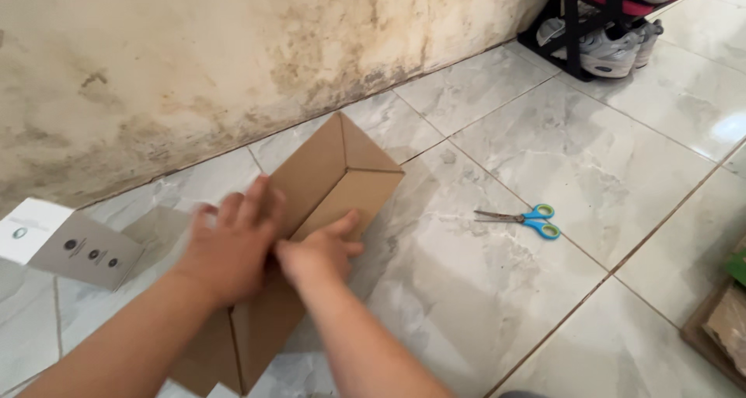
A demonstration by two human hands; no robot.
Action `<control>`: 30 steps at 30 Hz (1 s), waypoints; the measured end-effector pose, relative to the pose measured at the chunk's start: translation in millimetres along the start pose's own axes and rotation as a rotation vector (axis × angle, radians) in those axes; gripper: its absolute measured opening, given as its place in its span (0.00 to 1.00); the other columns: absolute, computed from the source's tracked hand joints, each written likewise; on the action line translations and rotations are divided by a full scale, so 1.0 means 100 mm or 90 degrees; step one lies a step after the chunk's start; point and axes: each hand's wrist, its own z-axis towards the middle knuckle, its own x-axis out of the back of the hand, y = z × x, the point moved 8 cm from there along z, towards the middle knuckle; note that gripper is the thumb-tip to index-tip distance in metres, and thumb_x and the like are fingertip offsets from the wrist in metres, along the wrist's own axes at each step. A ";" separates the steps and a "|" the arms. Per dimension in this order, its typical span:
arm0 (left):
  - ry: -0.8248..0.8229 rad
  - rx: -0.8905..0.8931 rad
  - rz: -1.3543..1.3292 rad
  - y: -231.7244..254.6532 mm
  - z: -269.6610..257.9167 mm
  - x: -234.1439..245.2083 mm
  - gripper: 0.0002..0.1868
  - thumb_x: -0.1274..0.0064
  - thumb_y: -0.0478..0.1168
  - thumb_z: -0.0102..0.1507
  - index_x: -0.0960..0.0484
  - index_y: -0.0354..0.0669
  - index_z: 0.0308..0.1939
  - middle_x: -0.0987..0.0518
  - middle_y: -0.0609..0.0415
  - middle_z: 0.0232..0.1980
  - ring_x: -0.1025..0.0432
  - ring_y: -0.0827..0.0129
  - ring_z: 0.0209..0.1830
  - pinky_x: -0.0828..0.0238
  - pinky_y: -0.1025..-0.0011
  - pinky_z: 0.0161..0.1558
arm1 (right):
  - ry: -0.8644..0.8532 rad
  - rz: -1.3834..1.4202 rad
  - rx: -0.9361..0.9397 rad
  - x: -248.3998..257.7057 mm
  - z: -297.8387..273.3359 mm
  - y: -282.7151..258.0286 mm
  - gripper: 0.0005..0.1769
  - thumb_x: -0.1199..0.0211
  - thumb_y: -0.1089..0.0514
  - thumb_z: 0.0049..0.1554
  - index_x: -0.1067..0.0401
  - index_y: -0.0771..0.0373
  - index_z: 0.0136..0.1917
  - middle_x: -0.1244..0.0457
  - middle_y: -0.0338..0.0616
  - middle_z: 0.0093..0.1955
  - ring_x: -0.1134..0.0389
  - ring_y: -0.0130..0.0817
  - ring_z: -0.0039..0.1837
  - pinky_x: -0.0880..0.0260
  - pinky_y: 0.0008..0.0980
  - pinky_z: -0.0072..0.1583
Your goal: The person flattens empty cardboard boxes by hand on the floor, pressing the flaps and sides flat, and stacks the flattened pieces together. They also unfold and flatten a small white product box and briefly pick up a pair of scissors.
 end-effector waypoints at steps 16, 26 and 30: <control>-0.253 0.065 -0.137 0.04 0.25 0.11 0.58 0.38 0.41 0.60 0.63 0.90 0.79 0.85 0.61 0.85 0.58 0.56 0.83 0.48 0.53 0.74 | 0.022 -0.010 0.034 0.05 -0.05 -0.08 0.85 0.16 0.42 0.39 0.84 0.48 0.82 0.64 0.56 0.80 0.48 0.59 0.76 0.35 0.46 0.70; -0.239 0.079 -0.251 -0.02 0.34 0.11 0.61 0.37 0.39 0.57 0.62 0.89 0.79 0.82 0.66 0.85 0.58 0.58 0.83 0.47 0.46 0.73 | -0.014 -0.013 0.069 0.11 0.01 -0.13 0.79 0.21 0.47 0.43 0.84 0.45 0.83 0.62 0.57 0.79 0.45 0.56 0.74 0.32 0.44 0.67; -0.254 0.084 -0.275 -0.01 0.30 0.15 0.67 0.30 0.40 0.53 0.65 0.90 0.79 0.82 0.64 0.85 0.65 0.55 0.85 0.51 0.41 0.74 | -0.054 0.078 0.074 0.07 -0.02 -0.10 0.78 0.25 0.51 0.43 0.87 0.42 0.82 0.68 0.55 0.80 0.45 0.53 0.74 0.27 0.47 0.64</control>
